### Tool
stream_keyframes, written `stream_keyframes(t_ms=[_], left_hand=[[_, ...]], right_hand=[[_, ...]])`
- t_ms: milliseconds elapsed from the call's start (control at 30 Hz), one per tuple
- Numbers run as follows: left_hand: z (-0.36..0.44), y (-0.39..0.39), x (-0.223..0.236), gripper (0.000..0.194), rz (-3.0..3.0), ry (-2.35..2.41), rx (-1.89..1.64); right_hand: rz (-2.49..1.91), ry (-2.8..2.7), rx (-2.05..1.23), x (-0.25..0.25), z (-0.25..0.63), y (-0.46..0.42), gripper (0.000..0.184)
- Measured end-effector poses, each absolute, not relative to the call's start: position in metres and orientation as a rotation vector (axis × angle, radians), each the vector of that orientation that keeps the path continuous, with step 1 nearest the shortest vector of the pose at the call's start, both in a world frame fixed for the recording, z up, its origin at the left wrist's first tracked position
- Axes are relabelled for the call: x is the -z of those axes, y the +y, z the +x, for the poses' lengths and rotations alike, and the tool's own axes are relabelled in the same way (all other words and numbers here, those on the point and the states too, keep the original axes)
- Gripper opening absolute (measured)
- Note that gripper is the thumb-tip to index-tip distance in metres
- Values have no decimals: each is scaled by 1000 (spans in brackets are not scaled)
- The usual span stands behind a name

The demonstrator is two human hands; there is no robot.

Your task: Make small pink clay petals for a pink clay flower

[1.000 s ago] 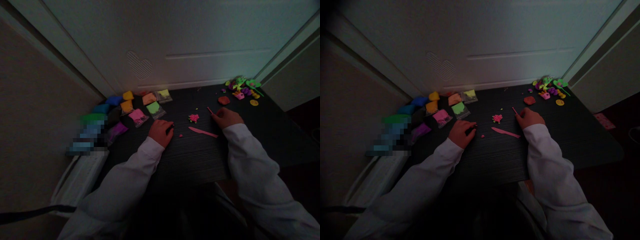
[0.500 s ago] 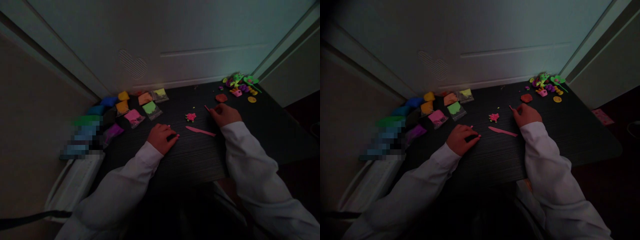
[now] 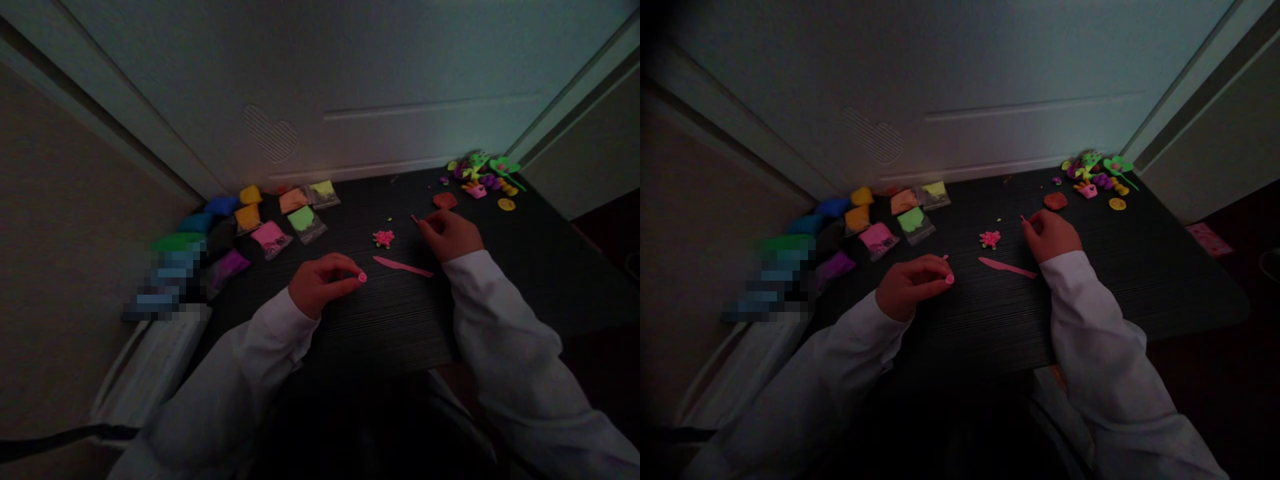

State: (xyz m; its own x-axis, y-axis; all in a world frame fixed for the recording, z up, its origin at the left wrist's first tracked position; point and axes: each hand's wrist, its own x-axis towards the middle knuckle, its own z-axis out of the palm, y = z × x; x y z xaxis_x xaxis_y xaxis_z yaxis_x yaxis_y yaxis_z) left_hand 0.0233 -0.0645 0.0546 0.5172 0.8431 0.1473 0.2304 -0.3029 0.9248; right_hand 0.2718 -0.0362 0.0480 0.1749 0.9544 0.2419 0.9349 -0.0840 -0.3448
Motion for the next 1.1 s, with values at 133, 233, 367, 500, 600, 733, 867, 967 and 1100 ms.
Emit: stream_keyframes(t_ms=[133, 233, 367, 500, 600, 733, 867, 967, 1100], left_hand=[[25, -69, -60, 7, 1630, 789, -813], [26, -70, -57, 6, 1540, 753, -858], [26, -69, -51, 7, 1432, 740, -824], [26, -65, -44, 10, 1368, 747, -792], [26, -62, -40, 8, 1363, 811, -787], [26, -60, -37, 11, 1418, 856, -807], [28, -60, -36, 9, 1421, 840, -856], [31, -60, -35, 10, 1323, 833, -890], [34, -60, -34, 11, 1175, 803, -920]], right_hand=[[-1864, -1829, -54, -54, 257, -43, 24], [-1738, -1897, -43, -55, 248, -46, 21], [-1671, -2002, -78, -47, 249, -43, 24], [-1649, -2076, -126, -35, 253, -38, 30], [-1667, -2100, -145, -30, 251, -35, 35], [-1695, -2051, -142, -31, 245, -32, 36], [-1531, -1978, -257, -44, 237, -38, 27], [-1315, -1955, -465, -59, 227, -52, 24], [-1141, -1975, -780, -70, 208, -74, 30]])
